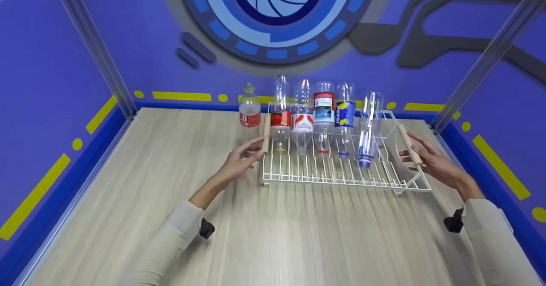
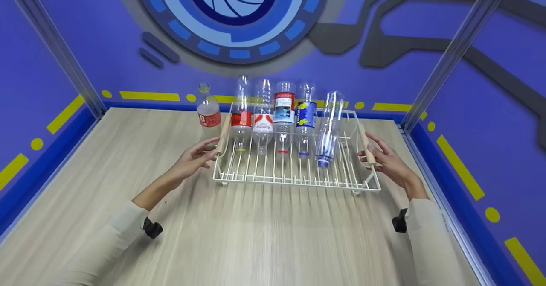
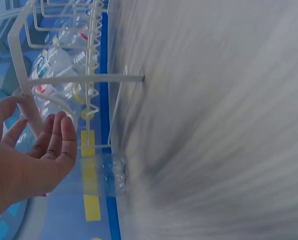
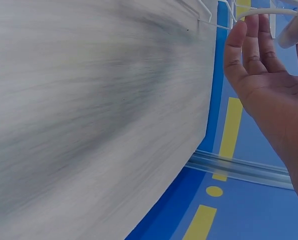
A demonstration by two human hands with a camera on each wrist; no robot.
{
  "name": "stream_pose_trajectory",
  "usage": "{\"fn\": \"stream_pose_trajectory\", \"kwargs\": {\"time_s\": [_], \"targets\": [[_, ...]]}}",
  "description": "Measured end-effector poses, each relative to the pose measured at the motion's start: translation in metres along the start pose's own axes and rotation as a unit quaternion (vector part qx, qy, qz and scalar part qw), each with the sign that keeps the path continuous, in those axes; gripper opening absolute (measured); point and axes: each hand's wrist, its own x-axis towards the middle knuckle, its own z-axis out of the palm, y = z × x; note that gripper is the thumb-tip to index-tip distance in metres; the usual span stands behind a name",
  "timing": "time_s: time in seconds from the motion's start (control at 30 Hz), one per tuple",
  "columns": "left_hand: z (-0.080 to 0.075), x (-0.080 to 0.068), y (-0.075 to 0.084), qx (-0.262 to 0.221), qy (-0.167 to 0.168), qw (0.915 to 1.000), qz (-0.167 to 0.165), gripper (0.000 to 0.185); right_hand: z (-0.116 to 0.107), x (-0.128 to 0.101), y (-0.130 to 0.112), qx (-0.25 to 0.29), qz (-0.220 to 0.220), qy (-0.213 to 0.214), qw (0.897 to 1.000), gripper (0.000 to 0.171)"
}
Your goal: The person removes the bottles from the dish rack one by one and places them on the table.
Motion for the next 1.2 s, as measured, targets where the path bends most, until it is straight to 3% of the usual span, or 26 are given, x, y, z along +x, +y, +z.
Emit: {"fn": "stream_pose_trajectory", "kwargs": {"time_s": [0.13,0.27,0.37,0.5,0.77,0.93,1.1,1.2], "targets": [[0.007,0.002,0.001,-0.001,-0.006,0.9997,0.022,0.057,-0.001,0.001,-0.001,-0.006,-0.002,0.001,1.0,0.054],[0.011,0.004,-0.002,0.007,-0.01,0.9997,0.023,0.062,-0.001,0.005,-0.003,-0.02,0.001,0.009,1.0,0.053],[0.011,0.004,-0.003,0.013,-0.017,0.9997,0.016,0.067,-0.001,0.008,-0.007,-0.089,0.01,0.031,0.996,0.052],[0.01,0.004,-0.003,0.012,-0.025,0.9995,0.012,0.07,0.0,0.011,-0.016,-0.178,0.025,0.06,0.982,0.051],[0.01,0.002,-0.003,0.013,-0.035,0.9993,0.003,0.069,0.0,0.008,-0.024,-0.224,0.047,0.068,0.971,0.055],[0.011,0.003,-0.003,0.008,-0.032,0.9994,0.009,0.068,0.002,0.008,-0.032,-0.295,0.038,0.084,0.951,0.058],[0.012,0.003,-0.003,-0.001,-0.043,0.999,0.014,0.068,0.008,0.013,-0.044,-0.36,0.018,0.129,0.924,0.058],[0.012,0.002,-0.003,-0.001,-0.045,0.9989,0.012,0.068,0.014,0.017,-0.052,-0.373,0.004,0.156,0.914,0.055]]}}
